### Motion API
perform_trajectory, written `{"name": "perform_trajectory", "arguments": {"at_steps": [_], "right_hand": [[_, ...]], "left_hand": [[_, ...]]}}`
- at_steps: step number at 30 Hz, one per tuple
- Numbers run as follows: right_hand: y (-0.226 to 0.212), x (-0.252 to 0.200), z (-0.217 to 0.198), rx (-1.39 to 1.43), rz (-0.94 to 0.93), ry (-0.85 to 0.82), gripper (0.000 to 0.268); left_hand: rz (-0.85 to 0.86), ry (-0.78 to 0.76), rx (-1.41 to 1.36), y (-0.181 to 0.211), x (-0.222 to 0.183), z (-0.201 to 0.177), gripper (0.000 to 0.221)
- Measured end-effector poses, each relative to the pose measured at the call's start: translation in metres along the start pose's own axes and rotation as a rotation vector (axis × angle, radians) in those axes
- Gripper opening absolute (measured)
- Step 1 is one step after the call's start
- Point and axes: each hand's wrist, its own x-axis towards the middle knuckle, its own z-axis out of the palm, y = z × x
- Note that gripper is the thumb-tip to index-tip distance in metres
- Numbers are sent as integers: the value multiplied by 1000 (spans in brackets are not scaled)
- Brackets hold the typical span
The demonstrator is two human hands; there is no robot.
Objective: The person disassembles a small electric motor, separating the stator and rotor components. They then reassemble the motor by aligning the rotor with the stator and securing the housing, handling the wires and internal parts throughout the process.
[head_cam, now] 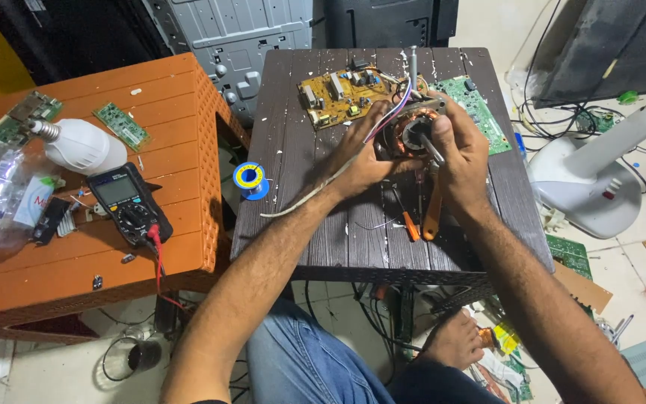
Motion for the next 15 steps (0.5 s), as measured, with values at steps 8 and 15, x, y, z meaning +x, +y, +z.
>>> {"name": "perform_trajectory", "arguments": {"at_steps": [8,15], "right_hand": [[-13,0,6,-23,-28,-16,46],[-26,1,10,-69,-60,-35,47]], "left_hand": [[-58,-54,-112,5,-1,-4,97],[30,-22,-219,2,3,-6,100]]}}
